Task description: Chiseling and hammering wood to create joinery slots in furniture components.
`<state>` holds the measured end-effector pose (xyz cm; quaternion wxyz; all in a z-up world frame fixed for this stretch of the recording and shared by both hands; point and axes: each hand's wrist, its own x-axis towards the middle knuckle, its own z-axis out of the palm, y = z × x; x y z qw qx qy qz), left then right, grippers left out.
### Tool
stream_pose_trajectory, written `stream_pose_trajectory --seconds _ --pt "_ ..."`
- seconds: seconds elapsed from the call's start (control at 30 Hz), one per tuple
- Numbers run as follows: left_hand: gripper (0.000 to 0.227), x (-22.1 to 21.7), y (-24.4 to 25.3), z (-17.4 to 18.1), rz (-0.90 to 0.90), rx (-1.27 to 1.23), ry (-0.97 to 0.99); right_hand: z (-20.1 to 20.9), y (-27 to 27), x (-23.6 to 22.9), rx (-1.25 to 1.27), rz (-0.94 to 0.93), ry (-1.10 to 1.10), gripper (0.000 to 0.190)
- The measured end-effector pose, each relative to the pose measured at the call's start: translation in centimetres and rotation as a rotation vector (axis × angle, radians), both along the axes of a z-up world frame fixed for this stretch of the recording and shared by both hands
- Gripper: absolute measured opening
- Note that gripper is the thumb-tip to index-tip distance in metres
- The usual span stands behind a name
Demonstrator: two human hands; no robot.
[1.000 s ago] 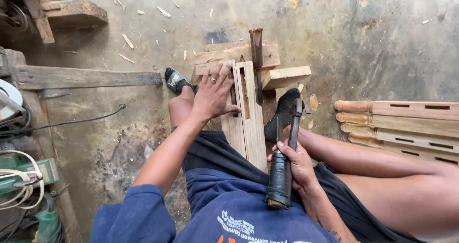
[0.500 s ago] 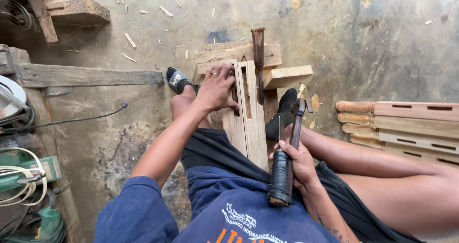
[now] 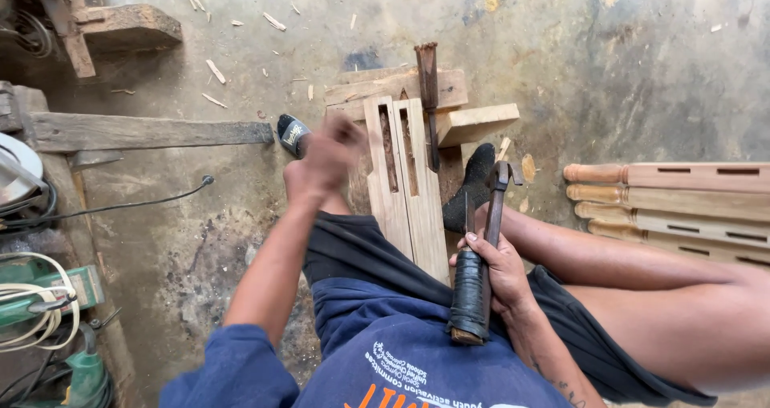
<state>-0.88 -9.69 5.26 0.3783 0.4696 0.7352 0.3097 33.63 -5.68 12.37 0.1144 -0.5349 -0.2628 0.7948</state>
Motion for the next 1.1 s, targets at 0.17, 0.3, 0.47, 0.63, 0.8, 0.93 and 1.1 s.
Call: stream_pose_trajectory --seconds 0.17,0.3,0.47,0.63,0.8,0.93,1.1 --pt "0.1 -4.6 -2.0 1.2 0.702 0.231 0.541 0.0 -0.1 0.3 -0.007 -0.011 -0.018 0.023" --pt "0.094 0.9 0.7 2.3 -0.066 -0.14 0.503 0.2 0.2 0.0 -0.041 -0.013 0.006 0.022" --pt "0.078 4.0 1.2 -0.5 -0.476 -0.139 0.825 -0.2 -0.7 0.7 0.043 -0.009 0.036 0.02" --pt "0.056 4.2 1.1 -1.4 -0.457 -0.074 0.687 0.0 -0.5 0.9 -0.013 -0.006 0.047 0.022" --pt "0.044 4.5 2.1 1.6 -0.425 -0.279 0.508 0.2 -0.3 0.6 -0.01 -0.019 0.038 0.022" --pt "0.029 4.7 1.5 -0.5 -0.383 -0.265 0.472 0.2 -0.2 0.6 -0.008 0.0 0.039 0.022" --pt "0.02 5.6 0.2 -2.2 -0.318 -0.152 0.496 0.2 -0.4 0.6 -0.016 0.016 0.021 0.022"
